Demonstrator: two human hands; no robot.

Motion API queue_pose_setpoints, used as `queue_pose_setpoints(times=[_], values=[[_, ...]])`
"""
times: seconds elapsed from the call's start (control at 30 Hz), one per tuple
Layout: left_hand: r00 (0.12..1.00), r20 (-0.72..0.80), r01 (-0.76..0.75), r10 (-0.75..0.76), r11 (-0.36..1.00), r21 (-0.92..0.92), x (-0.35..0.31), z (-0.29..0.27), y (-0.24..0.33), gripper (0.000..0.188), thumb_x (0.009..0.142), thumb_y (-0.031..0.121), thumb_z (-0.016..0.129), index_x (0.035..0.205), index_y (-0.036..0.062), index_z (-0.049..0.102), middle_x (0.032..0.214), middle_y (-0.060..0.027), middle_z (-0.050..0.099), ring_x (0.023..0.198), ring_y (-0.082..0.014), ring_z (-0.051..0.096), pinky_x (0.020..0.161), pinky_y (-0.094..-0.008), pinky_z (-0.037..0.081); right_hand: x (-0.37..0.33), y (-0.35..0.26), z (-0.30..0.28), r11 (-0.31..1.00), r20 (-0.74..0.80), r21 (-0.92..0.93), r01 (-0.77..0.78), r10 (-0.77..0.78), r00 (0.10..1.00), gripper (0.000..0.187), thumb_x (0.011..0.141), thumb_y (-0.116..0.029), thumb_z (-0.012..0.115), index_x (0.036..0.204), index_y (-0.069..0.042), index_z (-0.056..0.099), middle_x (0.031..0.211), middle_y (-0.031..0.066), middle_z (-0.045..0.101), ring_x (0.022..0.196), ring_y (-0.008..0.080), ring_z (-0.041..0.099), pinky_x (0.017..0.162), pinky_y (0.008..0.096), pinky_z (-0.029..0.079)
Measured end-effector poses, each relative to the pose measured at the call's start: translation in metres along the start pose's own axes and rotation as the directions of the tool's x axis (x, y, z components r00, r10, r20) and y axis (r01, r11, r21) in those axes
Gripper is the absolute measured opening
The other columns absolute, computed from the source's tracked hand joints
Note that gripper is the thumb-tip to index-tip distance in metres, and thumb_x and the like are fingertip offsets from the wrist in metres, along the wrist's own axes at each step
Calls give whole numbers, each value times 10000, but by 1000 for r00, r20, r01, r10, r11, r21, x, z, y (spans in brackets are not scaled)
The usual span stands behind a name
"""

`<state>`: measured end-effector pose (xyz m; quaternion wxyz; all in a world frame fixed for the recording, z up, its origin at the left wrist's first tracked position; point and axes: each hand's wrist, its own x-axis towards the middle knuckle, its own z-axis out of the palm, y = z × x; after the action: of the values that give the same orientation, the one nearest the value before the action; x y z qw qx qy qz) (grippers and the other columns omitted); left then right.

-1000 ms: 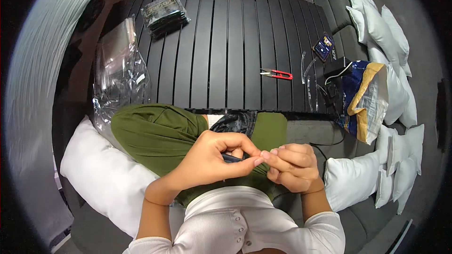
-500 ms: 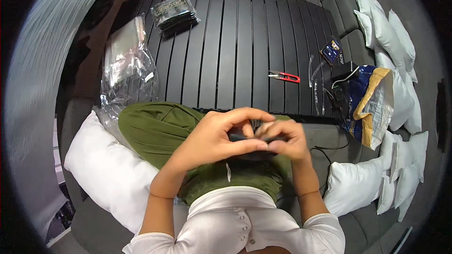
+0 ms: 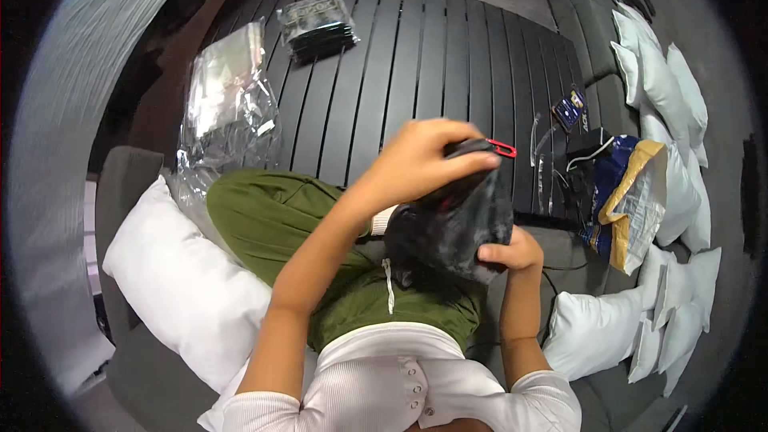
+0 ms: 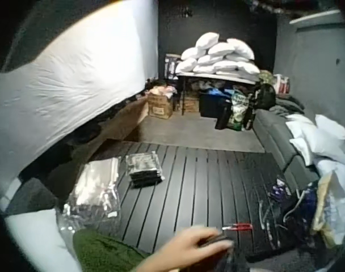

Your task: Trimming loose threads and inspecting seams on textile garments using small thread nippers.

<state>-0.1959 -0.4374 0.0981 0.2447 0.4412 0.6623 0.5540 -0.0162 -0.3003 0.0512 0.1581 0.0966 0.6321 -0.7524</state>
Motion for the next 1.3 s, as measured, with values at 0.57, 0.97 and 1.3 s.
queue_pose_setpoints(times=[0.57, 0.97, 1.3], values=[[950, 240, 196, -200, 980, 44, -91, 63, -135, 689, 799, 377, 573, 1327, 66, 257, 1263, -162, 381, 1168, -274, 362, 981, -353, 272, -55, 7, -41, 550, -714, 316, 773, -399, 575, 471, 804, -296, 400, 1051, 91, 503, 1024, 206, 564, 942, 322, 548, 854, 422, 417], [495, -781, -255, 381, 923, 289, -89, 70, -118, 310, 712, 171, 647, 772, 64, 362, 821, -72, 361, 752, -201, 374, 682, -287, 317, -73, -33, -36, 580, -922, -144, 802, -373, 104, 436, 869, -310, 403, 1065, 67, 496, 1006, 197, 571, 888, 290, 580, 796, 396, 464], [926, -333, 317, -175, 840, 441, -133, 59, -147, 391, 779, 247, 566, 1123, 81, 483, 1250, -138, 359, 1105, -337, 327, 918, -440, 241, -47, -14, -78, 797, -667, 353, 489, -152, 729, 344, 909, -260, 370, 1034, 10, 543, 968, 117, 609, 895, 223, 587, 810, 337, 447]])
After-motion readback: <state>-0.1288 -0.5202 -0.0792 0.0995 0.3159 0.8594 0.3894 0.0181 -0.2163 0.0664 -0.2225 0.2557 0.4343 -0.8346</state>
